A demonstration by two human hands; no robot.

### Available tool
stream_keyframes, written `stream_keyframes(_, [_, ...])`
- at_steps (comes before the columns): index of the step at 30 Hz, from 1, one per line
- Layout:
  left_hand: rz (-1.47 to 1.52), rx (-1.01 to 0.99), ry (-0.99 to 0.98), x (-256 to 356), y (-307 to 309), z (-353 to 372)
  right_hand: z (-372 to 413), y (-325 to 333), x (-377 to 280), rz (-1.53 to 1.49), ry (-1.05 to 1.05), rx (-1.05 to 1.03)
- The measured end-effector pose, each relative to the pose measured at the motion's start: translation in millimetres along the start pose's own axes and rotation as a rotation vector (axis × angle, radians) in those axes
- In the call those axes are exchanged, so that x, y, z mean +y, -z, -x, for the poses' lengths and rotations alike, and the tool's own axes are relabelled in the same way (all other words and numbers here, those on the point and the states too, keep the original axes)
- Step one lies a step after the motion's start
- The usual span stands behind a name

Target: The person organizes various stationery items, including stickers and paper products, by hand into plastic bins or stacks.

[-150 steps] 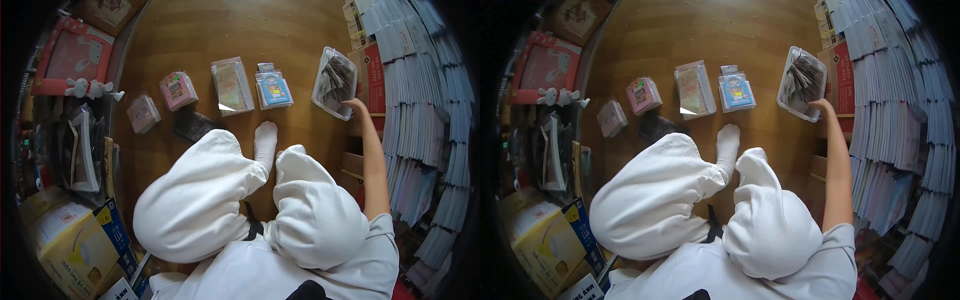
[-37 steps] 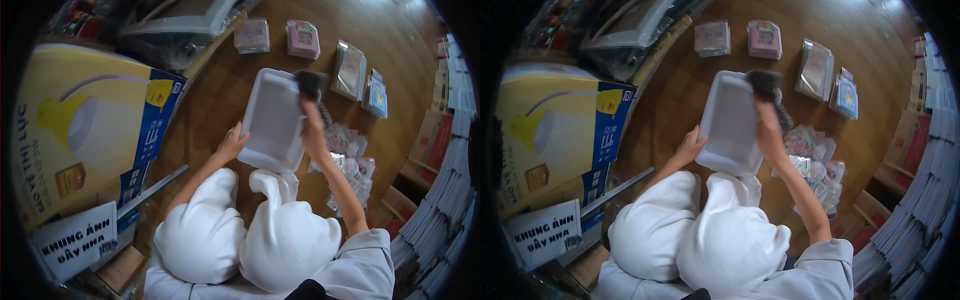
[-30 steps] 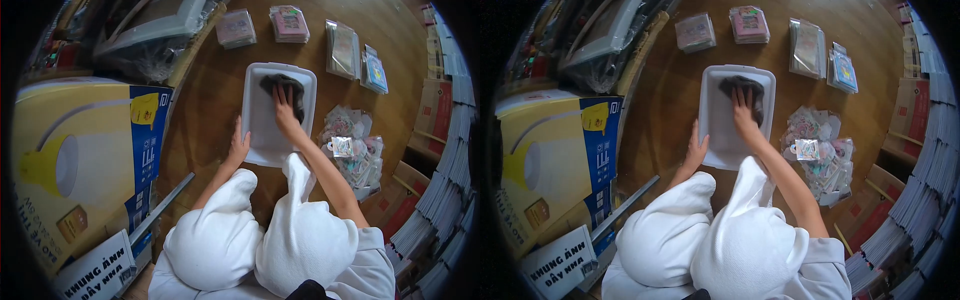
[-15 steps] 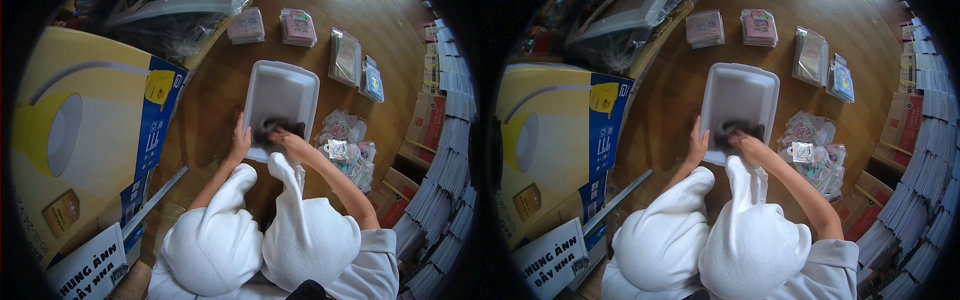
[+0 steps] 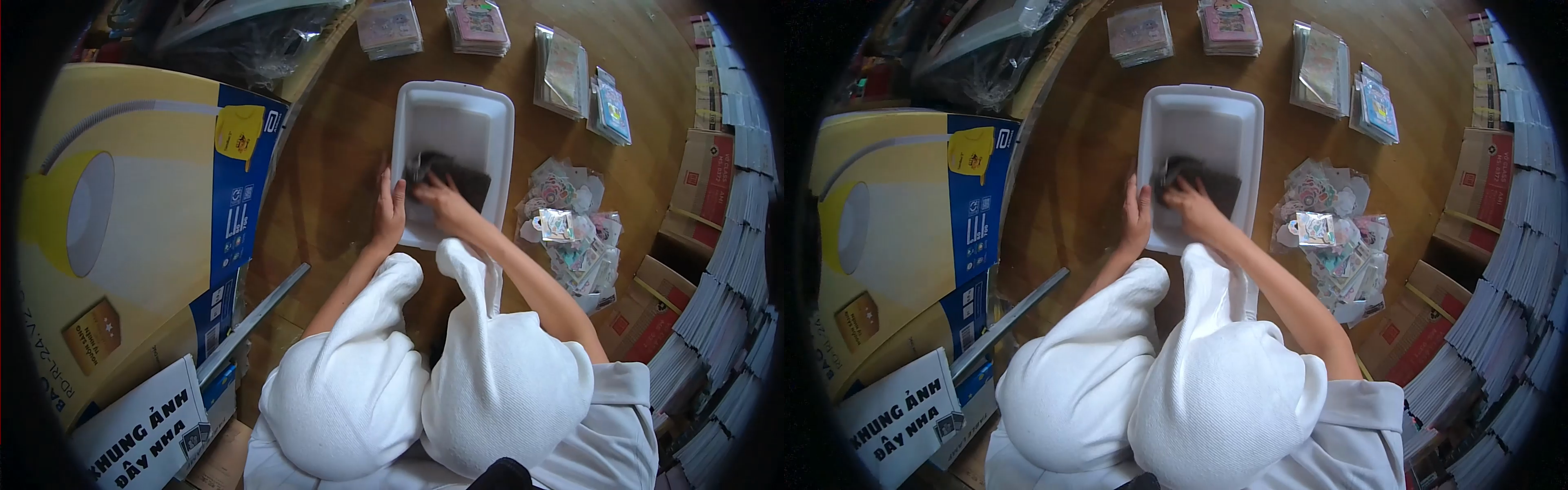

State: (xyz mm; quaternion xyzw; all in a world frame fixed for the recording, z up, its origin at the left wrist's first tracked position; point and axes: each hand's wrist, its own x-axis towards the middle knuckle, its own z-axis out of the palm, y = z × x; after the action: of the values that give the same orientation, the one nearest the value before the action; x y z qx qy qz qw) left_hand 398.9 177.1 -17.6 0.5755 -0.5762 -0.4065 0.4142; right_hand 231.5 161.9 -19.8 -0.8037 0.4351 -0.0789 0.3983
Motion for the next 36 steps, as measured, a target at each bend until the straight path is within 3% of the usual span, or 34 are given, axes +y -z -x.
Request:
stream_keyframes(2, [-0.019, 0.007, -0.006, 4, 0, -2, 23, 1, -21, -0.066, 0.052, -0.102])
stream_keyframes(6, [-0.094, 0.034, -0.036, 7, 0, -3, 24, -2, -20, -0.154, 0.087, -0.091])
stream_keyframes(12, [-0.197, 0.077, -0.083, -5, 10, -4, 38, 34, -33, 0.036, 0.057, -0.137])
stream_keyframes(13, [-0.188, 0.072, -0.102, -5, 11, -5, 41, 36, -29, 0.152, 0.185, -0.102])
stream_keyframes(16, [-0.157, 0.068, -0.114, 5, 6, -4, 52, 57, -29, 0.363, -0.144, -0.356])
stream_keyframes(17, [-0.150, 0.072, -0.094, 10, 2, -3, 54, 38, -8, 0.365, -0.158, -0.242])
stream_keyframes(20, [-0.150, 0.083, -0.064, 15, -6, 1, 47, 41, -22, 0.482, -0.062, -0.247])
stream_keyframes(21, [-0.146, 0.083, -0.059, 15, -6, 1, 46, 24, -17, 0.510, 0.034, -0.131])
stream_keyframes(22, [-0.141, 0.082, -0.055, 15, -7, 0, 38, 17, -18, 0.389, 0.023, -0.153])
stream_keyframes(24, [-0.097, 0.062, 0.000, 13, -8, 1, 16, -1, -32, -0.218, 0.195, 0.076])
stream_keyframes(26, [-0.099, 0.045, 0.031, 11, -6, 2, 3, 1, -37, -0.198, 0.075, -0.103])
stream_keyframes(29, [-0.179, 0.050, 0.022, 8, -1, 6, 19, 1, -35, -0.220, 0.129, 0.038])
stream_keyframes(32, [-0.217, 0.071, -0.004, 4, -3, 9, 33, 30, -18, 0.109, -0.191, -0.284])
stream_keyframes(36, [-0.146, 0.005, 0.018, 6, 0, 7, 34, 59, -11, 0.423, -0.211, -0.412])
